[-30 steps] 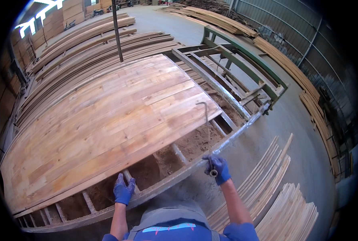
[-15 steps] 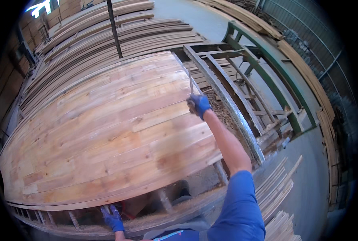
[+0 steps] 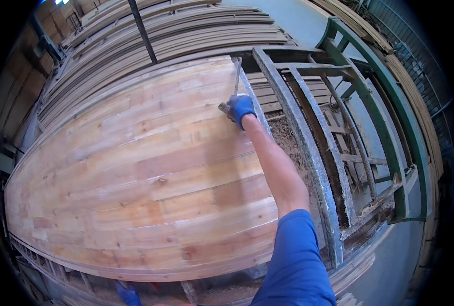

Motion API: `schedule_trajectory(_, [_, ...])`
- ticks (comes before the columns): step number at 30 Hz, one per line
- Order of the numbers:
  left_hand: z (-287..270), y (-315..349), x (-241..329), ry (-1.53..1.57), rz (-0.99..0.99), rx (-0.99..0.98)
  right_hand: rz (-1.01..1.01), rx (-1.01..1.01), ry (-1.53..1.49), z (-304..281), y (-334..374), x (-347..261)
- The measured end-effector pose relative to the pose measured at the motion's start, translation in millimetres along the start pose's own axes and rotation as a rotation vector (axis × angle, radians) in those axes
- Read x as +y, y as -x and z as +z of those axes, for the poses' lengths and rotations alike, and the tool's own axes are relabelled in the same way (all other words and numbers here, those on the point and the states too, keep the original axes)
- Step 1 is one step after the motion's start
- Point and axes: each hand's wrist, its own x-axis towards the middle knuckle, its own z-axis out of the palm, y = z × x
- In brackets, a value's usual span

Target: The person assembles a large wooden panel by placing thin planks onto a metal frame. They use a metal hook to adjust the planks and a brush to apply a white substance to the wood. The person also uses a small rectangular tool to smooth the surface of the planks.

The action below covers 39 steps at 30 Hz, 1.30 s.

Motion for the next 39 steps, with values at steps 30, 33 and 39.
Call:
schedule_trajectory(30, [-4,-3,1,0.47,-0.013,0.097,0.288,0.128,-0.778,22,70,3])
schedule_trajectory(33, [30,7,-22,0.952,-0.197,0.152,0.281,0.063,-0.737,23,65,-11])
schedule_trajectory(39, [35,-14,-37,0.939,-0.214,0.139,-0.057,0.244,-0.307,28,18,41])
